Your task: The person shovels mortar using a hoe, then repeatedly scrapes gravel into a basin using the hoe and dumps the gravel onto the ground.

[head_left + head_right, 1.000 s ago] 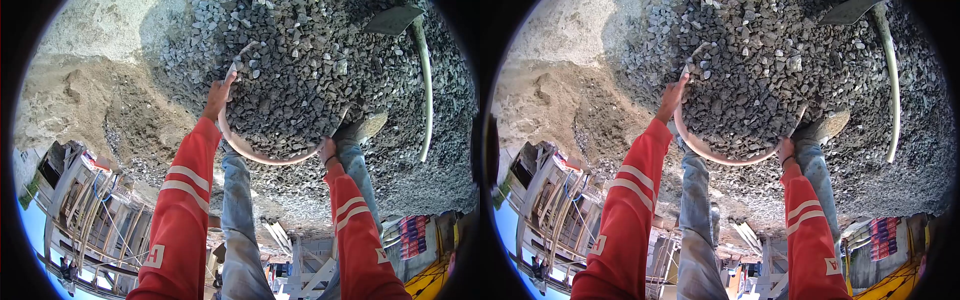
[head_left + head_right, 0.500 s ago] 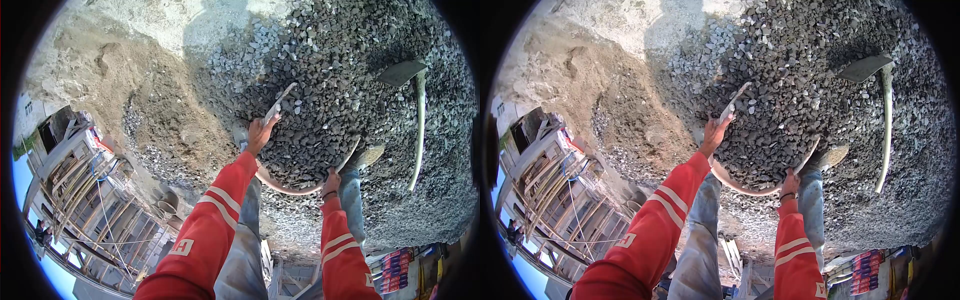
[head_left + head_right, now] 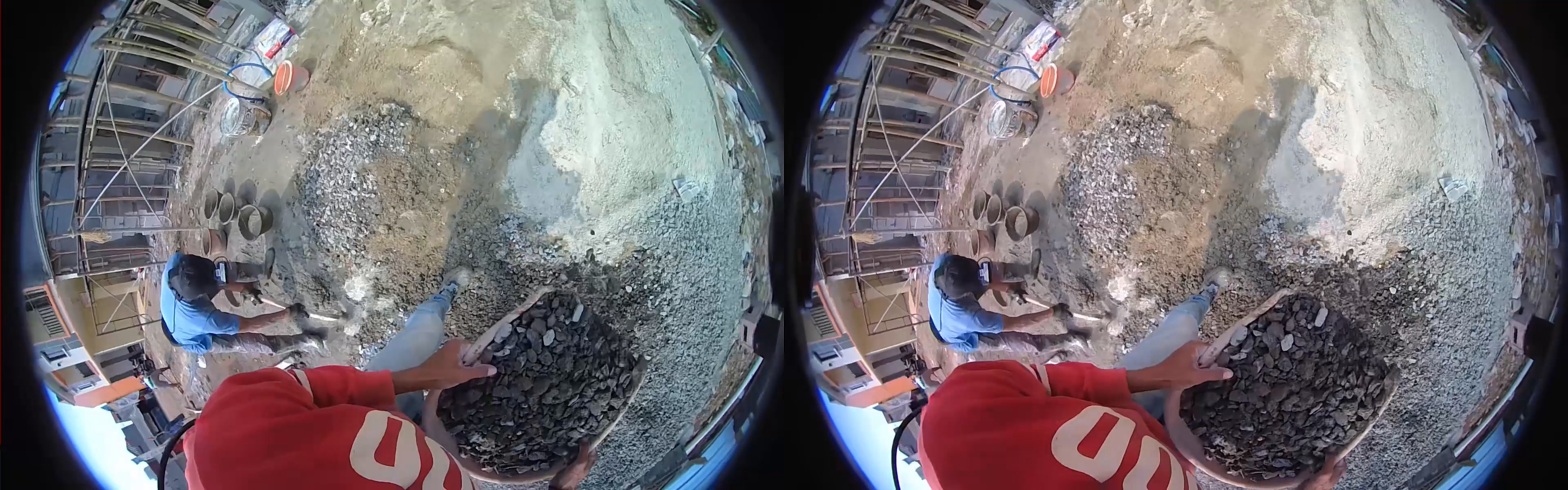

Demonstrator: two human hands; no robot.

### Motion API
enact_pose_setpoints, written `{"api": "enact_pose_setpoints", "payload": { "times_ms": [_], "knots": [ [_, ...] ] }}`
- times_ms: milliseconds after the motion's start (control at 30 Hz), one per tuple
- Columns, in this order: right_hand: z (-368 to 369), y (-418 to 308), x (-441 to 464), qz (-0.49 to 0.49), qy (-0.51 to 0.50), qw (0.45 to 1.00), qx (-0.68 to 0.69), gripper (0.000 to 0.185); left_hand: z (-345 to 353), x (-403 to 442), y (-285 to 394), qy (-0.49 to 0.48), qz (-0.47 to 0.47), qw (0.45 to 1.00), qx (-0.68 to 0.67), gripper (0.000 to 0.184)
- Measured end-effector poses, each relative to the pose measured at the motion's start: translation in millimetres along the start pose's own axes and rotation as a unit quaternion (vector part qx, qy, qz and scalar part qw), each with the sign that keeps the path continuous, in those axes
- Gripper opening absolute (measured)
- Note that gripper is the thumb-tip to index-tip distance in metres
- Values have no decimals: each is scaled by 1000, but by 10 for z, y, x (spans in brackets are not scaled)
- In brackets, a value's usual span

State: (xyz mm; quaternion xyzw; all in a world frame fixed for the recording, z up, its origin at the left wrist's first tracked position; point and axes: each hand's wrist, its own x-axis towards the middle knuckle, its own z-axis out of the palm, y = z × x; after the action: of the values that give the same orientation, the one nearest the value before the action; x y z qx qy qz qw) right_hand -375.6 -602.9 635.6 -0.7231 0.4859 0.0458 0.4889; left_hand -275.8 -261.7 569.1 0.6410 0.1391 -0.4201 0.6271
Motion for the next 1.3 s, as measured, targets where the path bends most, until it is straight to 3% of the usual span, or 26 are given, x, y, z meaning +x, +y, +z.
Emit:
{"api": "enact_pose_setpoints", "payload": {
  "times_ms": [67,133,167,200,267,300,400,467,500,600,667,733,767,833,900,933,967,1000,1067,1133,1233,1300],
  "knots": [
    [-135,-718,-293,-65,8,998,-11,37,89,-405,189,16,58,992,-108,36],
    [-135,-1147,-543,-126,12,992,2,40,7,-663,465,79,75,992,-68,36],
    [-315,-1088,-387,-192,-88,977,-14,45,41,-649,380,110,138,978,-112,36],
    [-246,-1078,-296,-207,-105,973,-8,42,30,-738,391,121,150,973,-127,36],
    [150,-1163,-428,-246,-97,964,-15,40,-106,-814,283,171,78,980,-71,33],
    [320,-1139,-324,-309,-91,946,-39,41,-193,-833,231,190,84,974,-87,33],
    [806,-1366,50,-289,-193,932,-107,44,-334,-603,61,259,127,945,-155,31],
    [1307,-1351,-6,-278,-196,938,-64,47,-463,-556,-163,358,136,910,-160,41],
    [1495,-1430,-106,-310,-215,922,-90,48,-592,-653,-221,327,63,932,-145,44],
    [1927,-1554,62,-334,-313,863,-216,45,-702,-289,-900,404,13,884,-234,38],
    [2356,-1525,245,-330,-336,846,-252,44,-909,-624,-749,380,2,892,-244,47],
    [2838,-1394,396,-478,-278,781,-290,39,-1131,-476,-1085,409,-71,868,-273,54],
    [3071,-1366,367,-478,-278,780,-293,39,-1244,-427,-1232,407,-72,868,-276,54],
    [3576,-1356,225,-551,-349,702,-286,36,-1531,-342,-1500,423,-53,842,-330,57],
    [4084,-1353,212,-513,-369,694,-345,33,-1889,-389,-1577,428,-39,830,-355,59],
    [4311,-1341,172,-469,-388,683,-404,30,-2066,-498,-1566,418,-87,835,-347,58],
    [4535,-1311,45,-449,-404,694,-392,28,-2282,-545,-1576,408,-134,837,-339,57],
    [4751,-1199,-51,-490,-412,701,-316,27,-2437,-529,-1599,402,-134,836,-349,57],
    [5098,-1130,-87,-362,-444,711,-408,26,-2622,-547,-1731,425,-153,841,-298,59],
    [5380,-914,-130,-363,-462,707,-393,26,-2922,-606,-1809,445,-160,841,-264,59],
    [5457,-856,-253,-343,-469,717,-386,26,-2989,-611,-1788,491,-159,831,-211,53],
    [5449,-923,-327,-268,-465,739,-406,28,-3094,-594,-1802,448,-170,852,-211,61]
  ]
}}
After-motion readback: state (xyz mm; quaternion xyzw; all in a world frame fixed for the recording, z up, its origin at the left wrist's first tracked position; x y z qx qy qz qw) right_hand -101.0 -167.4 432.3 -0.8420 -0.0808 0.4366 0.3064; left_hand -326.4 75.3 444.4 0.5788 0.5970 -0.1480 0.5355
